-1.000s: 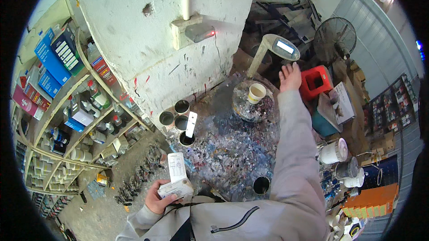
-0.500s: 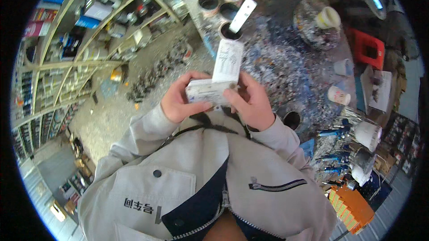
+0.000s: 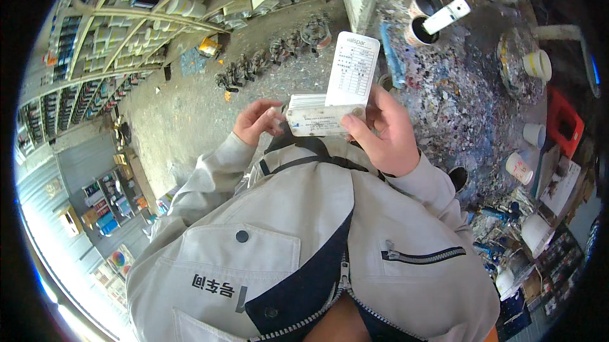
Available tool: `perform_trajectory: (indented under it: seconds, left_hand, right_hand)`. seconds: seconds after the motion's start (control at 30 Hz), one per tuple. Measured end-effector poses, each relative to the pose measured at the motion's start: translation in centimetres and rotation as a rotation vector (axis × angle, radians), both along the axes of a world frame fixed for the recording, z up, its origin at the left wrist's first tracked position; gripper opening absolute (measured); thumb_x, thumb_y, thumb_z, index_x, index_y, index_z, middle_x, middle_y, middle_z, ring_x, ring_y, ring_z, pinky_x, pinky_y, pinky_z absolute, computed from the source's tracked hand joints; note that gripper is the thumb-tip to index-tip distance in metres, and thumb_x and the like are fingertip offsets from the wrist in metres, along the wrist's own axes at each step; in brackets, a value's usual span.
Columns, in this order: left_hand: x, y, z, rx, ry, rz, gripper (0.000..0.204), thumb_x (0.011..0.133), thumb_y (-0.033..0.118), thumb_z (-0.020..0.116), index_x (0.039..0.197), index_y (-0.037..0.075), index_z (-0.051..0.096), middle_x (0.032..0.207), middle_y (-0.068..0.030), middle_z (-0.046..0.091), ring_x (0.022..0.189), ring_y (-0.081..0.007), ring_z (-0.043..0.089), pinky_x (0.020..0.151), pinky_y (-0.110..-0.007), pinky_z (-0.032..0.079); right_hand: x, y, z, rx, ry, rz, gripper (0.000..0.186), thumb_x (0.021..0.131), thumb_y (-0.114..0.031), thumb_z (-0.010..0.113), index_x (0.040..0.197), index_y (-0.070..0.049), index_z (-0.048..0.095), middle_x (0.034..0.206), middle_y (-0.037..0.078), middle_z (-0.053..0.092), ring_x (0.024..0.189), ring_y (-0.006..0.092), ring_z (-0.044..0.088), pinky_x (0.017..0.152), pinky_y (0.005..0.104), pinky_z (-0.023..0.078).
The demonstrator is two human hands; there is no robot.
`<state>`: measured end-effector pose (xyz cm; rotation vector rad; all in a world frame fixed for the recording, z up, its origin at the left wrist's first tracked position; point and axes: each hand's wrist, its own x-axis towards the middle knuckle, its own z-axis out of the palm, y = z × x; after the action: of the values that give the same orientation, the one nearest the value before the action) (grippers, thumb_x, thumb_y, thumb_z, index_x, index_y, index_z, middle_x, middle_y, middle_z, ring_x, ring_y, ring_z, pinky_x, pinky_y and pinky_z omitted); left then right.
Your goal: The person retrieves paint cans from shelves, places them on a scale, and pours contents into a mixing container while referencing a printed label. They repeat this process with multiple cans, moving between shelves and the workbench.
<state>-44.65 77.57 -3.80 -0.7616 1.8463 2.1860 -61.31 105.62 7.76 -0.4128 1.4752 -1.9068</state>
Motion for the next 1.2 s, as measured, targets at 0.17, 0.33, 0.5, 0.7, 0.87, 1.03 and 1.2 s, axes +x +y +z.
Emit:
perform_trajectory:
  seconds: [0.17,0.33,0.5,0.7,0.87,1.03,1.2]
  left_hand:
    - [18.6,-5.3,-17.1,-0.521,-0.491,-0.338,0.028,0.098,0.025,0.059,0.111,0.001,0.066,0.089,-0.0068,0.071,0.075,-0.0140,0.066,0.066,-0.030,0.053]
    - [27.2,-3.9,-24.4,-0.445,-0.639,-0.342,0.026,0.098,0.023,0.058,0.107,0.001,0.068,0.087,-0.0064,0.071,0.074,-0.0140,0.065,0.066,-0.030,0.053]
    - [27.5,-5.2,-23.8,-0.366,-0.540,-0.188,0.026,0.098,0.023,0.057,0.106,0.001,0.068,0.086,-0.0062,0.070,0.073,-0.0139,0.065,0.066,-0.030,0.052]
    - [36.1,-8.5,-24.2,-0.347,-0.593,-0.001,0.026,0.098,0.023,0.057,0.106,0.001,0.068,0.085,-0.0060,0.070,0.073,-0.0138,0.064,0.066,-0.030,0.052]
    - [43.3,-10.2,-26.7,-0.331,-0.677,0.098,0.026,0.098,0.023,0.057,0.105,0.001,0.068,0.084,-0.0058,0.069,0.073,-0.0138,0.064,0.066,-0.030,0.052]
    - [44.4,-10.5,-28.3,-0.313,-0.655,0.140,0.026,0.098,0.023,0.057,0.104,0.000,0.068,0.083,-0.0056,0.069,0.073,-0.0137,0.063,0.066,-0.030,0.052]
    - [44.4,-10.3,-28.8,-0.315,-0.635,0.170,0.026,0.098,0.023,0.056,0.104,0.000,0.069,0.082,-0.0054,0.069,0.072,-0.0136,0.063,0.066,-0.030,0.052]
  right_hand:
    - [1.5,-3.5,2.2,0.106,0.199,0.175,0.043,0.091,-0.008,0.066,0.126,0.010,0.050,0.110,0.013,0.067,0.091,0.0105,0.065,0.077,0.0242,0.053]
    - [6.6,-10.2,3.3,0.045,0.166,0.160,0.042,0.092,-0.008,0.066,0.127,0.009,0.050,0.109,0.012,0.067,0.094,0.0118,0.065,0.080,0.0252,0.053]
    - [12.5,-17.2,4.3,0.107,0.183,0.258,0.038,0.094,-0.005,0.062,0.128,0.006,0.048,0.114,0.010,0.063,0.094,0.0120,0.063,0.074,0.0244,0.054]
    - [17.0,-24.0,4.9,0.164,0.414,0.180,0.036,0.097,-0.011,0.058,0.128,0.003,0.049,0.110,0.010,0.065,0.086,0.0125,0.063,0.068,0.0248,0.053]
    - [19.5,-28.4,5.3,0.198,0.518,0.138,0.028,0.098,-0.017,0.057,0.119,0.002,0.054,0.101,0.010,0.067,0.074,0.0132,0.062,0.064,0.0259,0.051]
    - [22.6,-30.6,5.6,0.192,0.561,0.175,0.029,0.098,-0.016,0.058,0.121,0.002,0.053,0.104,0.011,0.066,0.076,0.0134,0.062,0.064,0.0260,0.052]
    - [23.6,-30.4,5.6,0.202,0.595,0.201,0.030,0.098,-0.015,0.058,0.122,0.002,0.053,0.105,0.011,0.066,0.078,0.0133,0.062,0.063,0.0265,0.051]
